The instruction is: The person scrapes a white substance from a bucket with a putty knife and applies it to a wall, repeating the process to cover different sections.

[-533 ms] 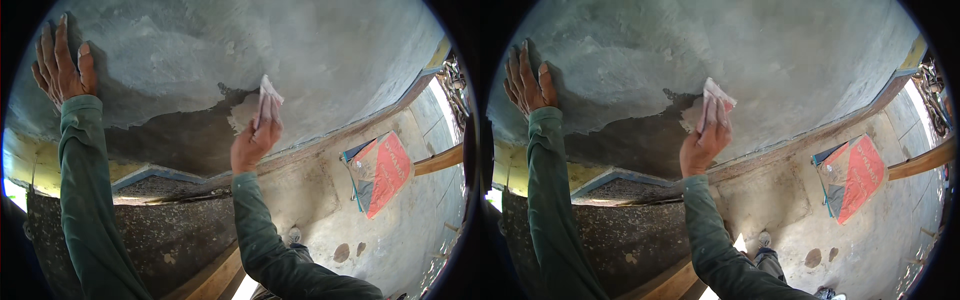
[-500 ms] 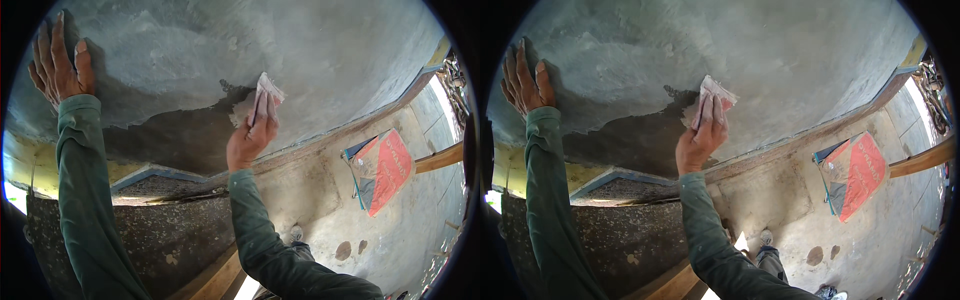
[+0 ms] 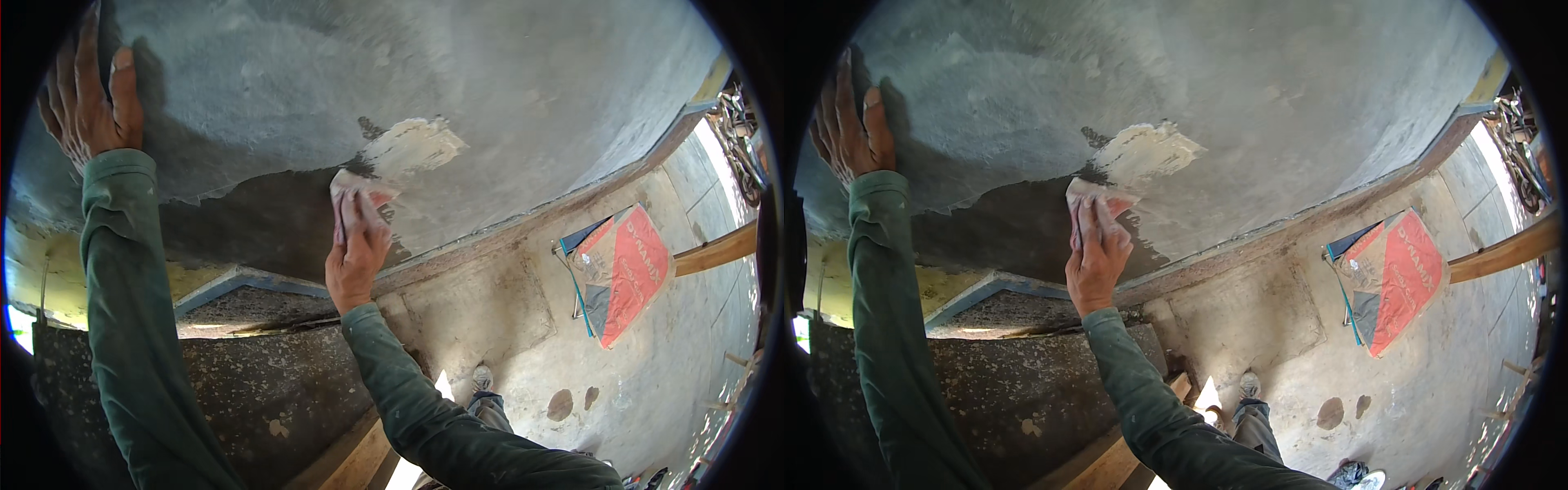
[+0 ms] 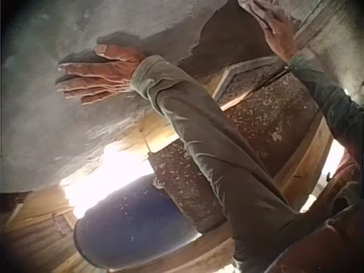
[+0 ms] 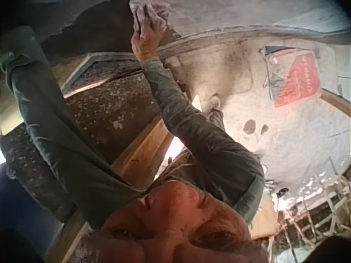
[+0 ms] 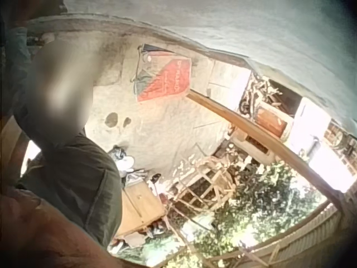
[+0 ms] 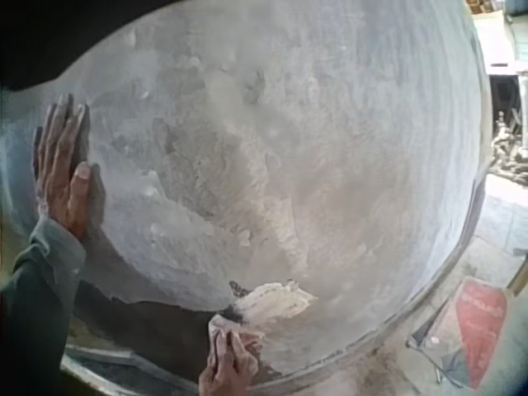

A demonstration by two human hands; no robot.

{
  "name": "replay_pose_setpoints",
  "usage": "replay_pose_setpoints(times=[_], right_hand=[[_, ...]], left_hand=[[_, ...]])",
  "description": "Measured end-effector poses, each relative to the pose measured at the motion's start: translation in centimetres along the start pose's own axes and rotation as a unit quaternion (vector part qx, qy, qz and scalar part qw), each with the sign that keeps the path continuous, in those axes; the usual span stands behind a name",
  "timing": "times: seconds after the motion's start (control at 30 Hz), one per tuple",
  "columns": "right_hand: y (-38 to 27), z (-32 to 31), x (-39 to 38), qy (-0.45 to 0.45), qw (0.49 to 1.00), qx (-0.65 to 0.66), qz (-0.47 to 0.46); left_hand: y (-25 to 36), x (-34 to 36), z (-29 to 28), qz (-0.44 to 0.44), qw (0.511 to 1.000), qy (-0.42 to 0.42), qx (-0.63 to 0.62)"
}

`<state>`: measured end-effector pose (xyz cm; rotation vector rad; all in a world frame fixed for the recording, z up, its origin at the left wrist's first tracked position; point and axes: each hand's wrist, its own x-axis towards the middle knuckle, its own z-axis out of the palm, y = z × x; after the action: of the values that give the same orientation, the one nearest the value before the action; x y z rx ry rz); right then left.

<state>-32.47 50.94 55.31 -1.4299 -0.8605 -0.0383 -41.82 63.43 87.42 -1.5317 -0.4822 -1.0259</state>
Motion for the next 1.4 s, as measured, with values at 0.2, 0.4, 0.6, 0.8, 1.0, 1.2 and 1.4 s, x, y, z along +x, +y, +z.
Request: replay_pose_setpoints(times=[0.2,0.4,0.6,0.8,1.0,1.2,1.4], right_hand=[[2.9,-6.7,-0.5,-0.071,0.988,0.055,0.125],[7.9,-11.0,6.8,0.084,0.915,0.301,0.255],[7.7,-9.1,9.2,0.105,0.899,0.352,0.238],[4.2,-7.4,10.1,0.113,0.942,0.262,0.173],[-1.5,-6.4,10.4,0.077,0.987,0.121,0.079],[-4.1,-4.2,7.1,-0.007,0.998,-0.017,-0.062],[-1.2,-6.5,5.0,-0.1,0.979,0.179,0.009]], left_hand=[[8.4,-2.9,-6.6,-0.271,0.956,-0.024,-0.108],[14.0,-17.7,-11.1,-0.592,0.776,-0.19,-0.105],[11.7,-21.2,-10.2,-0.55,0.775,-0.307,-0.054],[11.9,-21.5,-9.9,-0.563,0.765,-0.305,-0.069],[12.4,-21.4,-9.8,-0.594,0.741,-0.303,-0.085],[12.3,-20.9,-9.9,-0.59,0.749,-0.285,-0.101],[11.9,-21.6,-10.0,-0.588,0.744,-0.309,-0.075]])
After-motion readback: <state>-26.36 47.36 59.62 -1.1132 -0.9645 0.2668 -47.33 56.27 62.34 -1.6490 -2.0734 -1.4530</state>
